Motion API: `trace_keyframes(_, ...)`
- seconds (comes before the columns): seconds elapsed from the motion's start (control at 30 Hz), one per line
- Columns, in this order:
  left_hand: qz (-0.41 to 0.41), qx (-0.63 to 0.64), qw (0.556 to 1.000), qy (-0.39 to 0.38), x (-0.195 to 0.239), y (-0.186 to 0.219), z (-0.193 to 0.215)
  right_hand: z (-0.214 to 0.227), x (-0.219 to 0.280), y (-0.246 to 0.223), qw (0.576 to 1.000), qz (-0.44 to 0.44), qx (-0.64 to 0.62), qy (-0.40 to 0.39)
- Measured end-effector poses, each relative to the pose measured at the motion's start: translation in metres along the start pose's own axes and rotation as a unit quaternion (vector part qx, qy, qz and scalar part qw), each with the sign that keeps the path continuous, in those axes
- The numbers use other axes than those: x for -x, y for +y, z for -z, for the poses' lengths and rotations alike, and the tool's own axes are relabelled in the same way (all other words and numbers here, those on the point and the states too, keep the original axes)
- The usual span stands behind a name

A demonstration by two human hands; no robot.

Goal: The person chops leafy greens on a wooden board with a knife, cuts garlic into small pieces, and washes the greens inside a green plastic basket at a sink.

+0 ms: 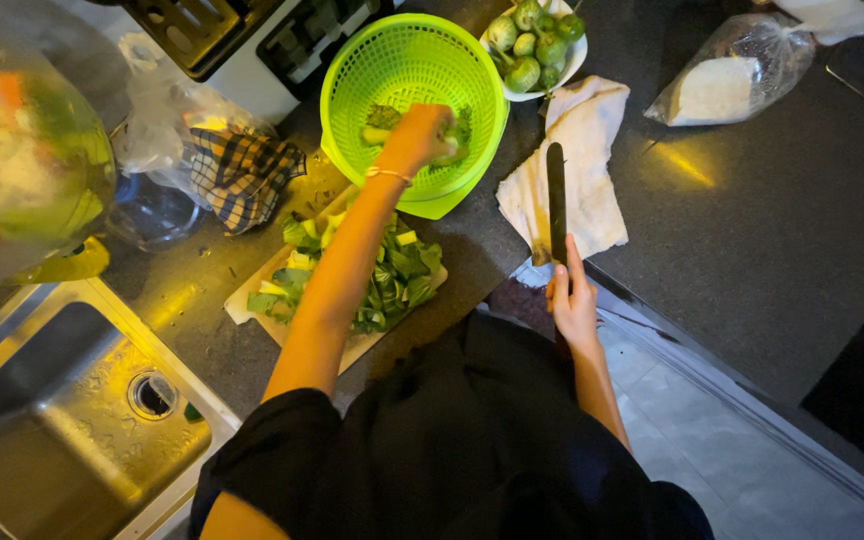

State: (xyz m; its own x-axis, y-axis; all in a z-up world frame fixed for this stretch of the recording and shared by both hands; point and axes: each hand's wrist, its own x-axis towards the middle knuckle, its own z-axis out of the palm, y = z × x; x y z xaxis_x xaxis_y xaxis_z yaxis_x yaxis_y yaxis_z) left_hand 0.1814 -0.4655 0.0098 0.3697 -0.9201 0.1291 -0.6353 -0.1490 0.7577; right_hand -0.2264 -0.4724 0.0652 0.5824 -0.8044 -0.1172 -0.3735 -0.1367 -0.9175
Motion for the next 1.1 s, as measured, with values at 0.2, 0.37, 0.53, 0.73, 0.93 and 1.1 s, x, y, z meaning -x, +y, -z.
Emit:
trace_keyframes(0.2, 0.038, -0.093, 0.995, -0.013, -0.003, -0.034, -0.056, 0.003, 0.003, -0.004, 1.0, -0.018, 0.016, 0.0)
trace_keyframes(0.37, 0.012, -0.114, 0.992, 0.053, 0.0, -0.045, -0.063, 0.008, 0.004, -0.006, 1.0, 0.006, 0.009, 0.018)
trace_keyframes(0.53, 0.02, -0.004, 0.998, 0.067, 0.023, 0.019, 0.012, 0.007, 0.006, -0.009, 0.999, 0.031, 0.011, 0.026)
trace_keyframes(0.73, 0.066, 0.334, 0.933, 0.115, 0.132, 0.106, 0.142, -0.005, 0.004, -0.022, 0.998, 0.057, -0.006, -0.026)
trace_keyframes(0.93, 0.14, 0.455, 0.851, 0.222, 0.264, 0.104, 0.18, -0.042, 0.003, -0.027, 0.991, 0.074, -0.001, -0.115)
trace_keyframes(1.1, 0.225, 0.535, 0.759, 0.295, 0.351, 0.07, 0.151, -0.082, 0.02, -0.04, 0.977, 0.101, -0.011, -0.189)
